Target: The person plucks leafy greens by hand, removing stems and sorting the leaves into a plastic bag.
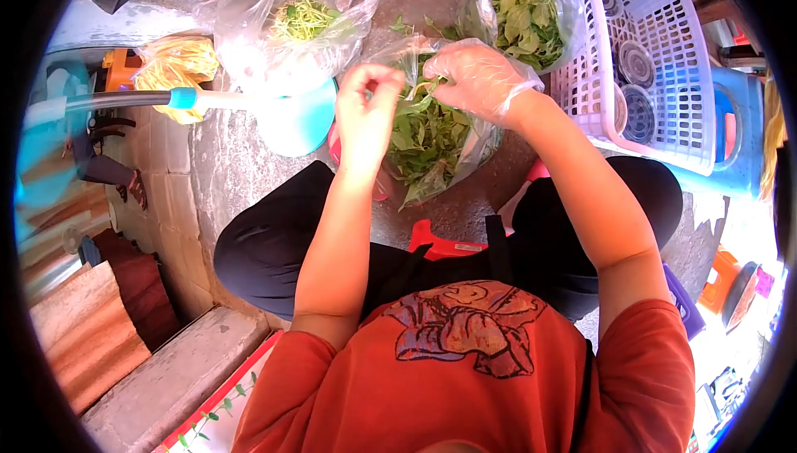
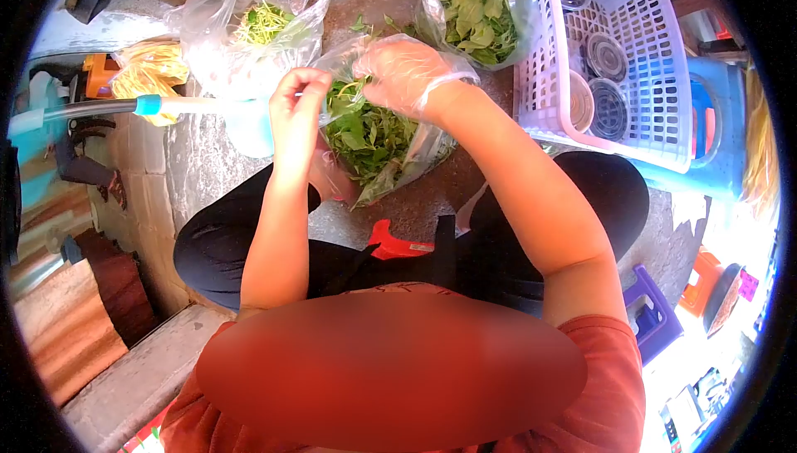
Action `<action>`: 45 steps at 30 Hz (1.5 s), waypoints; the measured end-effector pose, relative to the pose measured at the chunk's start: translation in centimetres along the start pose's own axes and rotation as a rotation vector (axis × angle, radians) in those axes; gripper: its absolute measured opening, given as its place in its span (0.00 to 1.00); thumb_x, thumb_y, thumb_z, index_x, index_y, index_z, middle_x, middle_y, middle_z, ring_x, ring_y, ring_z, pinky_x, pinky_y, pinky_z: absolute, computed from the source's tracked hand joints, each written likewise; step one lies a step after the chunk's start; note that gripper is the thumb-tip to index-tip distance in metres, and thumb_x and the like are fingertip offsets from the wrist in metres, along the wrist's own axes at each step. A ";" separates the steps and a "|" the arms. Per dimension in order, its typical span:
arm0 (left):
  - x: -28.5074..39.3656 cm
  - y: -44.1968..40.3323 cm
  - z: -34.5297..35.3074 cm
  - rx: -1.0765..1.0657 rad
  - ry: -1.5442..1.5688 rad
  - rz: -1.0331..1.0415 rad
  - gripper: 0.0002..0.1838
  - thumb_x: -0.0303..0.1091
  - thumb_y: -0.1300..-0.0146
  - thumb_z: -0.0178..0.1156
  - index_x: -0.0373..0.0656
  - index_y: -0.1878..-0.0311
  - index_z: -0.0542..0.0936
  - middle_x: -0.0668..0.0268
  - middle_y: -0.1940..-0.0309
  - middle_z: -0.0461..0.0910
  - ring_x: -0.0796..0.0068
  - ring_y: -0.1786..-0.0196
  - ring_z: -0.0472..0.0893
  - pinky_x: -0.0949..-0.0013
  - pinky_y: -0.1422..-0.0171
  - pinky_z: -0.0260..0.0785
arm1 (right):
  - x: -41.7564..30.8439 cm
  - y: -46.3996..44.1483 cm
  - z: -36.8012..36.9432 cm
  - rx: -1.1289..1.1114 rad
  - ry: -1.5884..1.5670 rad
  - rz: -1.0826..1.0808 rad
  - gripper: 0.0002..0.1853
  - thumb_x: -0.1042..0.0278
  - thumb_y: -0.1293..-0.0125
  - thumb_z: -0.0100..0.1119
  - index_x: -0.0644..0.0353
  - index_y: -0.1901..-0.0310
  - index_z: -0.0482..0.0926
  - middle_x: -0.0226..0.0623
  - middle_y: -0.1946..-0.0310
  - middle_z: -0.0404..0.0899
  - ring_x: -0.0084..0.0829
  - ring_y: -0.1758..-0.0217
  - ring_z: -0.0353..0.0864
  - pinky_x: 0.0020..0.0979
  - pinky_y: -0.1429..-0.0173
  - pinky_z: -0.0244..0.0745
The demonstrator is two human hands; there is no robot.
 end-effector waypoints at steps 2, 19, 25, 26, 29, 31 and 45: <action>0.5 0.5 2.0 -0.157 -0.072 -0.009 0.06 0.31 0.41 0.61 0.39 0.71 0.77 0.76 0.78 0.72 0.87 0.72 0.67 0.80 0.66 0.60 | -0.2 0.1 0.0 0.024 0.008 -0.006 0.13 0.67 0.48 0.58 0.62 0.61 0.78 0.46 0.63 0.76 0.47 0.54 0.73 0.39 0.48 0.69; -2.4 0.3 1.5 -0.192 0.323 -0.267 0.09 0.33 0.38 0.58 0.38 0.72 0.77 0.71 0.79 0.73 0.84 0.76 0.67 0.79 0.69 0.59 | 2.8 -0.2 -0.8 0.119 0.197 0.241 0.14 0.64 0.41 0.54 0.60 0.56 0.79 0.45 0.55 0.77 0.45 0.47 0.72 0.37 0.42 0.68; -2.9 -4.6 -5.9 0.230 0.265 -0.163 0.11 0.37 0.41 0.61 0.40 0.73 0.76 0.74 0.86 0.69 0.85 0.83 0.62 0.79 0.77 0.52 | 9.8 1.2 -1.9 0.336 -0.450 0.629 0.26 0.57 0.42 0.59 0.63 0.45 0.71 0.46 0.44 0.70 0.41 0.43 0.70 0.36 0.39 0.63; -2.4 -6.6 -7.9 0.315 0.209 -0.098 0.10 0.37 0.42 0.62 0.40 0.71 0.77 0.74 0.86 0.69 0.85 0.84 0.62 0.79 0.78 0.51 | 10.3 1.5 -1.2 0.315 -0.667 0.674 0.33 0.54 0.43 0.60 0.64 0.40 0.65 0.44 0.40 0.64 0.36 0.41 0.67 0.38 0.40 0.65; -1.4 -11.8 -11.7 0.472 0.082 0.128 0.10 0.34 0.42 0.61 0.35 0.65 0.79 0.69 0.79 0.74 0.82 0.77 0.68 0.77 0.71 0.61 | 12.8 1.9 1.5 0.357 -1.022 0.823 0.31 0.52 0.41 0.58 0.63 0.41 0.66 0.44 0.41 0.65 0.36 0.42 0.67 0.41 0.44 0.68; 0.7 -12.8 -12.4 0.571 -0.161 0.305 0.11 0.33 0.40 0.58 0.33 0.61 0.79 0.67 0.72 0.77 0.82 0.69 0.72 0.79 0.63 0.65 | 12.7 2.0 0.9 0.392 -1.063 0.815 0.36 0.49 0.42 0.57 0.61 0.37 0.61 0.41 0.40 0.65 0.37 0.41 0.66 0.42 0.43 0.66; -14.8 5.2 5.9 -0.650 -0.927 0.132 0.11 0.26 0.58 0.65 0.46 0.67 0.81 0.61 0.70 0.73 0.59 0.57 0.75 0.62 0.53 0.69 | 12.2 0.6 0.7 0.352 -1.417 0.576 0.25 0.56 0.50 0.67 0.56 0.51 0.74 0.35 0.47 0.71 0.32 0.43 0.67 0.38 0.46 0.69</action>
Point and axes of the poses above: each hand's wrist, its own y-axis away from the middle knuckle, its own z-axis out of the palm, x = y × z, the point moved 10 cm from there along -y, towards the middle knuckle
